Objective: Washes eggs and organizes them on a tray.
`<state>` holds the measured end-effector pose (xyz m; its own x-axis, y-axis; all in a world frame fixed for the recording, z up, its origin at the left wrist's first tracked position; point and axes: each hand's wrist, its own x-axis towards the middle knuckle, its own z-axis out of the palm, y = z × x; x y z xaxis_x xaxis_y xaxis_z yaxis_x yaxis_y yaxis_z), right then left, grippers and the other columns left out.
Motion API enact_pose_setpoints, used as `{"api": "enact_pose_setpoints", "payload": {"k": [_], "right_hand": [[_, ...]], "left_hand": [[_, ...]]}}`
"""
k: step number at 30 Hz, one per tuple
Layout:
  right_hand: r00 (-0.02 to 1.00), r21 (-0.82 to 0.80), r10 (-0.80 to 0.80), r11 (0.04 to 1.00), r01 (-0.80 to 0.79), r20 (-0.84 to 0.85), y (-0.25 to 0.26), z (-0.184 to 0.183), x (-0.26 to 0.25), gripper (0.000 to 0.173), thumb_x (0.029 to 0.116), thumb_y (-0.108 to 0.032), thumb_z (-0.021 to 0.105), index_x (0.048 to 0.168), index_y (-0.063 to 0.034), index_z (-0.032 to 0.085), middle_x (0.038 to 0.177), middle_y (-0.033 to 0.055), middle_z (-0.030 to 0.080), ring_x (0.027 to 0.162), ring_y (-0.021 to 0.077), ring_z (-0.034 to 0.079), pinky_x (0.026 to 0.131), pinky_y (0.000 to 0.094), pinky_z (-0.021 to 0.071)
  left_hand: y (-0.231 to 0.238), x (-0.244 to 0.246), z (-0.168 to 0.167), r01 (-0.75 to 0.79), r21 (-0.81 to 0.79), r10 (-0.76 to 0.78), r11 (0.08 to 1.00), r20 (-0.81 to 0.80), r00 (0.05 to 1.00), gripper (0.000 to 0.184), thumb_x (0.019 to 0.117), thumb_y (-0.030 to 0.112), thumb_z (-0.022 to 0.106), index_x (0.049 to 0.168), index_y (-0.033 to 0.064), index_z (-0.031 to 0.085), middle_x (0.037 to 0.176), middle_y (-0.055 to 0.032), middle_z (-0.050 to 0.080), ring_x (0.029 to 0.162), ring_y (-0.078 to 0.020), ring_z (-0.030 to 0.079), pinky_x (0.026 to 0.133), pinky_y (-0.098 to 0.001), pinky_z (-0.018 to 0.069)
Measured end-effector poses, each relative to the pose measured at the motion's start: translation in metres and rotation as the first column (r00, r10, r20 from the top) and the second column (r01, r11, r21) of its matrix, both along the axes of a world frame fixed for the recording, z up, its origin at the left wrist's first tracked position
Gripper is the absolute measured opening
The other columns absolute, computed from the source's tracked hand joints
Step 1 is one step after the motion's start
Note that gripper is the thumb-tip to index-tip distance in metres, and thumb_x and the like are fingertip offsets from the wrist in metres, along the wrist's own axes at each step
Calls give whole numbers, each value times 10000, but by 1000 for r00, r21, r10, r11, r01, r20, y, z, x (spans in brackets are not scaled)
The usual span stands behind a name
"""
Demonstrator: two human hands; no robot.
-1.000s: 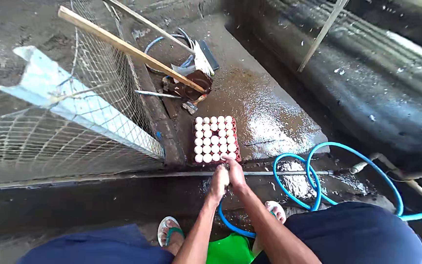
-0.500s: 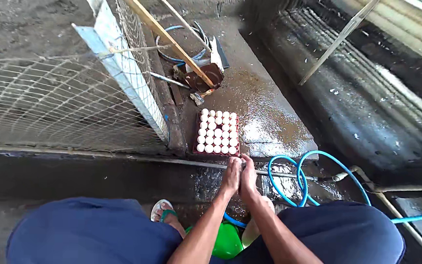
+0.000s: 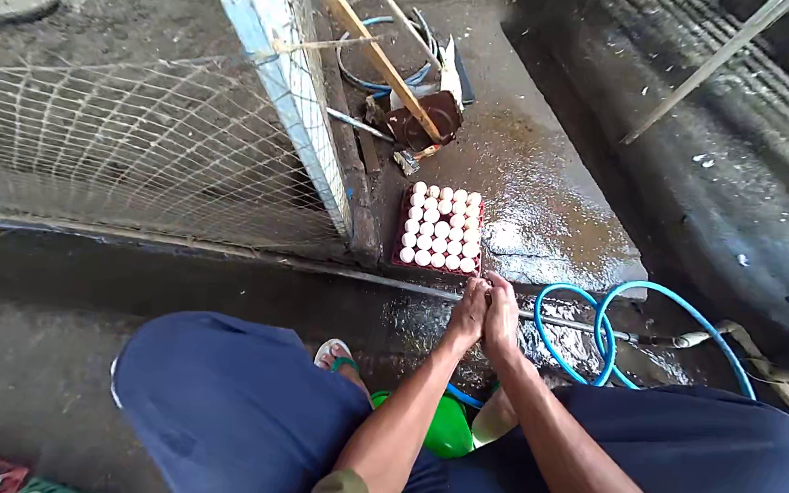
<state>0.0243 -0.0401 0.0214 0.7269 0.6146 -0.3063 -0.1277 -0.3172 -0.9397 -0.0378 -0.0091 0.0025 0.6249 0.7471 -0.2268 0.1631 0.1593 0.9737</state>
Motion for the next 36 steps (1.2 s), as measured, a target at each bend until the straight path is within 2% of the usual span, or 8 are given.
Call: {"api": "enact_pose_setpoints", "payload": {"k": [18, 21, 23, 25, 27, 29, 31, 36], "right_hand": [[997, -16, -58, 998, 57, -51, 7, -10, 7, 458, 1103, -199, 285, 1458, -20, 514, 1426, 205, 561, 1306, 274, 545, 1083, 467, 449], [999, 39, -13, 999, 11, 53, -2, -10, -7, 463, 1038, -162, 358, 1416, -21, 587, 1583, 228, 411, 1496, 317, 363, 1206, 490, 332], [980, -1, -56, 998, 57, -193, 8, -15, 14, 484, 1033, -141, 421, 1507, -60, 479, 1560, 195, 438, 1392, 277, 478, 1086, 477, 451], [906, -75, -110, 993, 87, -409, 14, -18, 28, 472, 1058, -188, 420, 1516, -69, 410, 1324, 194, 582, 1118, 272, 612, 903, 469, 531], [898, -70, -146, 989, 129, -414, 10, -20, 23, 413, 1086, -247, 383, 1443, -44, 429, 1071, 186, 622, 872, 258, 634, 741, 442, 552], [982, -38, -100, 995, 95, -160, 7, -12, 6, 430, 1091, -236, 354, 1440, -8, 460, 1140, 183, 636, 935, 222, 642, 778, 412, 548], [998, 43, -19, 999, 17, 53, 1, -13, -7, 467, 1021, -166, 412, 1438, 17, 516, 1459, 236, 525, 1350, 283, 520, 1110, 453, 442], [971, -40, -166, 986, 161, -172, 12, -10, 1, 393, 1096, -228, 392, 1386, -16, 551, 1281, 199, 625, 1146, 268, 608, 959, 476, 501]], "left_hand": [[2, 4, -2, -11, -13, 11, 1000, -18, 1000, 488, 1088, 199, 244, 1335, -113, 527, 1370, -277, 546, 1289, -299, 530, 1113, -440, 407], [2, -2, -2, 0, -59, -2, 998, -23, 1000, 467, 1116, 169, 234, 1381, -121, 485, 1405, -281, 521, 1311, -280, 513, 1133, -402, 386], [5, -5, 5, 36, -165, -49, 986, -72, 996, 513, 1112, 284, 190, 1348, -27, 523, 1219, -174, 600, 1060, -184, 586, 909, -347, 495], [8, -7, 11, 69, -317, -96, 946, -73, 993, 442, 1117, 357, 227, 1326, 75, 494, 927, -60, 557, 680, -118, 500, 552, -278, 425], [11, -7, 3, 48, -379, -55, 924, -6, 998, 337, 1105, 336, 332, 1324, 103, 439, 815, -22, 540, 519, -74, 462, 438, -235, 408], [15, -7, 4, 17, -280, -19, 960, -3, 1000, 375, 1117, 292, 332, 1370, 53, 472, 1086, -75, 614, 816, -85, 590, 708, -272, 513], [14, -8, 0, 5, -206, 2, 978, 37, 999, 456, 1120, 213, 251, 1402, -48, 499, 1410, -194, 536, 1259, -198, 535, 1082, -367, 427], [11, -1, 3, -39, -73, 31, 997, -108, 994, 433, 1099, 206, 290, 1166, -52, 631, 1078, -152, 642, 984, -187, 602, 885, -384, 501]]}}
